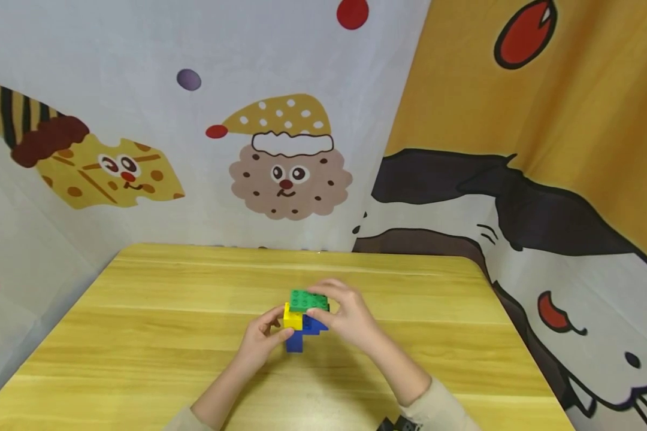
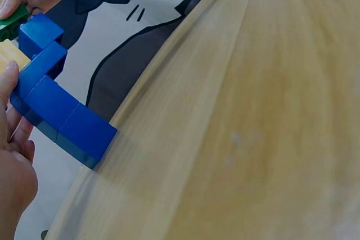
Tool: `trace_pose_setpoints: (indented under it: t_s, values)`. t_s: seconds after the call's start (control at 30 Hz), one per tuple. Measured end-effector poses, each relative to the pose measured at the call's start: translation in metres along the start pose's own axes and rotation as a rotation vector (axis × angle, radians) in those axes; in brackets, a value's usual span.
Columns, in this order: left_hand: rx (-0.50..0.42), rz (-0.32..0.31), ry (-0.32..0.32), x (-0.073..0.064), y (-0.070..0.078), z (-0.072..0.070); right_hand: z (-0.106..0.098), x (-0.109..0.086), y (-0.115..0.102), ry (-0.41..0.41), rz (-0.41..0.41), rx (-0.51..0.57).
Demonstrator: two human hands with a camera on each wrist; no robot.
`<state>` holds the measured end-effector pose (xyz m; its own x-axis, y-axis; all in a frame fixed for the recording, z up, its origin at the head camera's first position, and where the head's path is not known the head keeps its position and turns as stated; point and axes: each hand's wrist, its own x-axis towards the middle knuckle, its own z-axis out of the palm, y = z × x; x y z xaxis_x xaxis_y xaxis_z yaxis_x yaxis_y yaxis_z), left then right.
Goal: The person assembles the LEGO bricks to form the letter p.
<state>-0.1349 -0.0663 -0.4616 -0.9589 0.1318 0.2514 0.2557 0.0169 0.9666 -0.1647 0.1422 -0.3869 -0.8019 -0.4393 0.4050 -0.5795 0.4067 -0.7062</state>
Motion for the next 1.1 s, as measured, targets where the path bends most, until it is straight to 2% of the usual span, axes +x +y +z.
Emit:
trace_pose_setpoints:
  t_s: [0.27,1.1]
  values:
    - [0.025,0.026,0.004,-0.0001,0.0004,0.0003,0.0036,-0.0001,0.0009,-0.043,-0.025,-0.005]
    - [0.003,-0.011,-0.001,0.0001,0.0011,-0.0002,0.0040,0.0081,-0.0038,-0.117,-0.088,-0.063]
